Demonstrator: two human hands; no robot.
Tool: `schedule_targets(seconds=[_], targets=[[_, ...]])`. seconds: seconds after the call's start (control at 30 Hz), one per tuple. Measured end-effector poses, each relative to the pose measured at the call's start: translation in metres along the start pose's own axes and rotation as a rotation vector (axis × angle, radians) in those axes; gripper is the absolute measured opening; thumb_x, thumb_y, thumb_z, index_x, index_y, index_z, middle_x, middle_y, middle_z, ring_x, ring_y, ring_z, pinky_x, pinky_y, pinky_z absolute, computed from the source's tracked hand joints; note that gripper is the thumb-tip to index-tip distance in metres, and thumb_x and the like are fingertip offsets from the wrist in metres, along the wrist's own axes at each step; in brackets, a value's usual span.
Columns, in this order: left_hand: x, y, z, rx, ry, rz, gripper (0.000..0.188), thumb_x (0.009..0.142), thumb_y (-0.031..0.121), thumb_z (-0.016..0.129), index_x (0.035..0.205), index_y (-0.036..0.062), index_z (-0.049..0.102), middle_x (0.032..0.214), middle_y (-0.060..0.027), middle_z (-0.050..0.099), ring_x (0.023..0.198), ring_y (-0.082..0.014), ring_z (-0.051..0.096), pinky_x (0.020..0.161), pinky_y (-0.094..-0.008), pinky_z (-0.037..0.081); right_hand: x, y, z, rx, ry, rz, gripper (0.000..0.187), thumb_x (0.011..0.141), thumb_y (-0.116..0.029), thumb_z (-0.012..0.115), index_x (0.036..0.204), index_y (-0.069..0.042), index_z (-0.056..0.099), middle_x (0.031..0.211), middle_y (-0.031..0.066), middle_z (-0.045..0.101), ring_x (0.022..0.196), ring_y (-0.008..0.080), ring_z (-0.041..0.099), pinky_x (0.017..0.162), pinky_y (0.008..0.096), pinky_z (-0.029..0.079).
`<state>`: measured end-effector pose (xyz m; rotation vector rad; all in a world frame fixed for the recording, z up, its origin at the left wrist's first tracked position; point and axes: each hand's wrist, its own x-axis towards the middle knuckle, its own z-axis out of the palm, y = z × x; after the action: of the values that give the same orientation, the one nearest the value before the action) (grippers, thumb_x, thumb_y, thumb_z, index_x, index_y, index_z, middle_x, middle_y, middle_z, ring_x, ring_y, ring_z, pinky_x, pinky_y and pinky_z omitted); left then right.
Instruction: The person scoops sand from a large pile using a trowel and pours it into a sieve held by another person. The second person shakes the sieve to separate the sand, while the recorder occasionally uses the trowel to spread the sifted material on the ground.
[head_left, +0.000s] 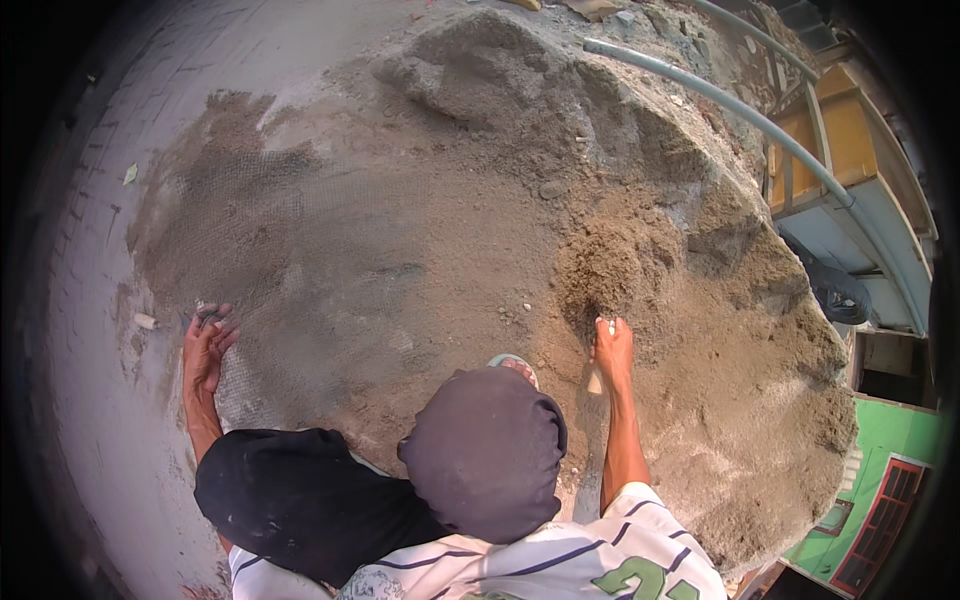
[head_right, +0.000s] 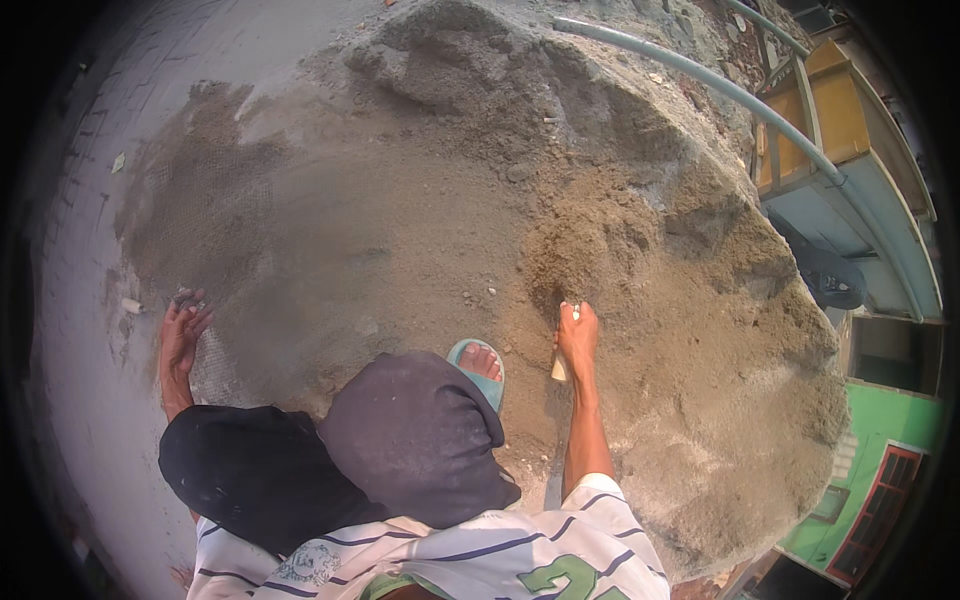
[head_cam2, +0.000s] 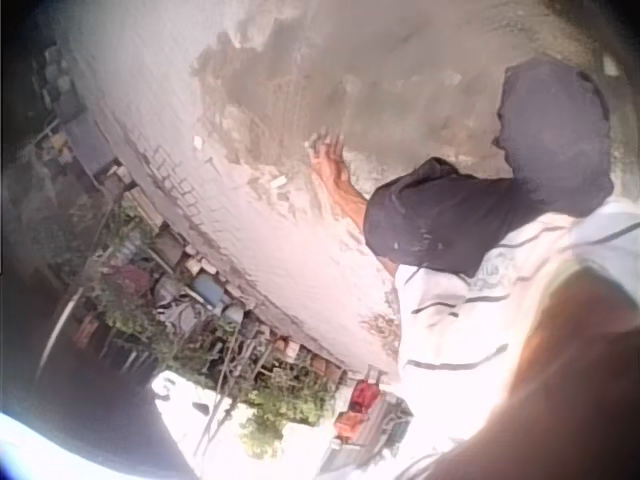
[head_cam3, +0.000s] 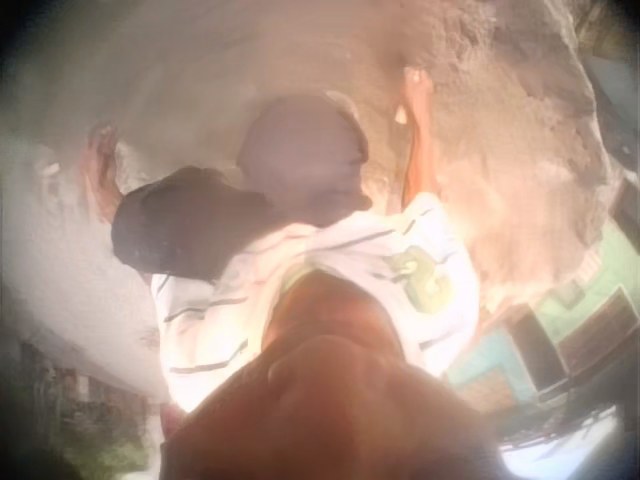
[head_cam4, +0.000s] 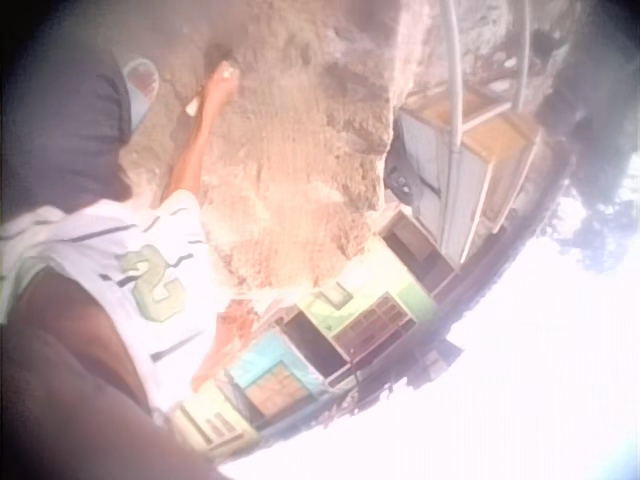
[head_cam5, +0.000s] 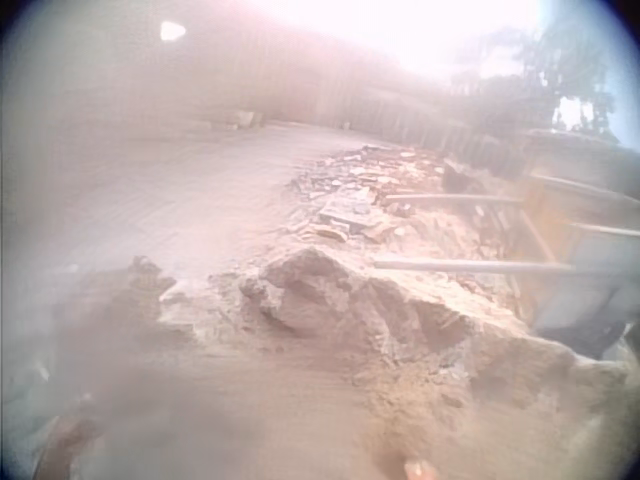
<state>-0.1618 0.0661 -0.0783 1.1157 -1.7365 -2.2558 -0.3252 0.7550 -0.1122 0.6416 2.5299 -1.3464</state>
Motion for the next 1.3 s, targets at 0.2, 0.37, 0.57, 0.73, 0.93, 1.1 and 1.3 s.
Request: schedule_targets(seconds=[0.2, 0.37, 0.57, 0.73, 0.93, 1.1, 1.3], targets=[[-0.01, 0.017, 0.02, 0.04, 0.092, -0.014, 0.043, 0.089, 0.017, 0.07, 0.125, 0.0054, 0.048, 0.126, -0.0159, 0.062, 0.103, -0.028, 0.066, 0.083, -0.0385, 0.057, -0.059, -0.105, 0.074, -0.371, -0.135, -0.433, 0.032, 0.094, -0.025, 0.059, 0.083, 0.003, 0.047, 0.068, 0.0264, 0.055, 0.065, 0.0428, 0.058, 0.06, 0.0484, 0.045], [-0.009, 0.015, 0.042, 0.11, 0.13, 0.01, 0.044, 0.092, 0.023, 0.07, 0.126, 0.006, 0.048, 0.124, -0.0163, 0.063, 0.104, -0.0294, 0.066, 0.079, -0.0373, 0.057, -0.093, -0.155, 0.15, -0.334, -0.28, -0.648, 0.026, 0.095, -0.023, 0.058, 0.091, 0.002, 0.051, 0.075, 0.0298, 0.059, 0.075, 0.0508, 0.057, 0.063, 0.0516, 0.044], [-0.001, 0.006, 0.043, 0.245, 0.145, 0.028, 0.036, 0.093, 0.022, 0.068, 0.12, 0.0054, 0.051, 0.12, -0.0162, 0.065, 0.101, -0.0285, 0.066, 0.079, -0.0378, 0.057, -0.077, -0.074, 0.103, -0.203, 0.019, -0.554, 0.027, 0.098, -0.025, 0.055, 0.091, 0.002, 0.052, 0.068, 0.019, 0.055, 0.056, 0.0385, 0.057, 0.056, 0.0453, 0.044], [-0.002, 0.008, 0.023, 0.153, 0.176, 0.011, 0.033, 0.093, 0.02, 0.068, 0.118, 0.0049, 0.052, 0.119, -0.0156, 0.066, 0.103, -0.0289, 0.067, 0.079, -0.0378, 0.057, -0.077, 0.061, -0.029, -0.077, 0.23, 0.219, 0.03, 0.1, -0.028, 0.05, 0.091, 0.001, 0.051, 0.067, 0.0122, 0.055, 0.049, 0.0199, 0.056, 0.046, 0.0366, 0.046], [0.007, 0.0, 0.049, 0.16, 0.171, 0.027, 0.034, 0.093, 0.021, 0.068, 0.118, 0.0061, 0.051, 0.121, -0.0144, 0.065, 0.103, -0.0276, 0.067, 0.078, -0.0364, 0.057, 0.014, 0.121, -0.026, 0.019, 0.224, 0.183, 0.025, 0.097, -0.026, 0.05, 0.087, -0.004, 0.045, 0.062, 0.0047, 0.049, 0.045, 0.0172, 0.049, 0.04, 0.0341, 0.043], [0.004, 0.0, 0.031, 0.166, 0.18, 0.066, 0.039, 0.093, 0.023, 0.068, 0.124, 0.0071, 0.049, 0.124, -0.0138, 0.064, 0.103, -0.0265, 0.067, 0.076, -0.0357, 0.056, 0.026, 0.048, 0.026, 0.264, 0.015, 0.128, 0.026, 0.098, -0.029, 0.053, 0.088, -0.007, 0.045, 0.065, 0.003, 0.049, 0.049, 0.0131, 0.05, 0.041, 0.0304, 0.044], [-0.007, 0.005, 0.048, 0.231, 0.187, 0.1, 0.04, 0.094, 0.024, 0.068, 0.125, 0.0086, 0.048, 0.124, -0.0136, 0.064, 0.103, -0.0253, 0.066, 0.076, -0.0361, 0.056, -0.005, 0.025, 0.03, 0.19, 0.024, 0.063, 0.027, 0.1, -0.028, 0.054, 0.086, -0.008, 0.043, 0.063, 0.0014, 0.049, 0.046, 0.0115, 0.05, 0.039, 0.0286, 0.043]])
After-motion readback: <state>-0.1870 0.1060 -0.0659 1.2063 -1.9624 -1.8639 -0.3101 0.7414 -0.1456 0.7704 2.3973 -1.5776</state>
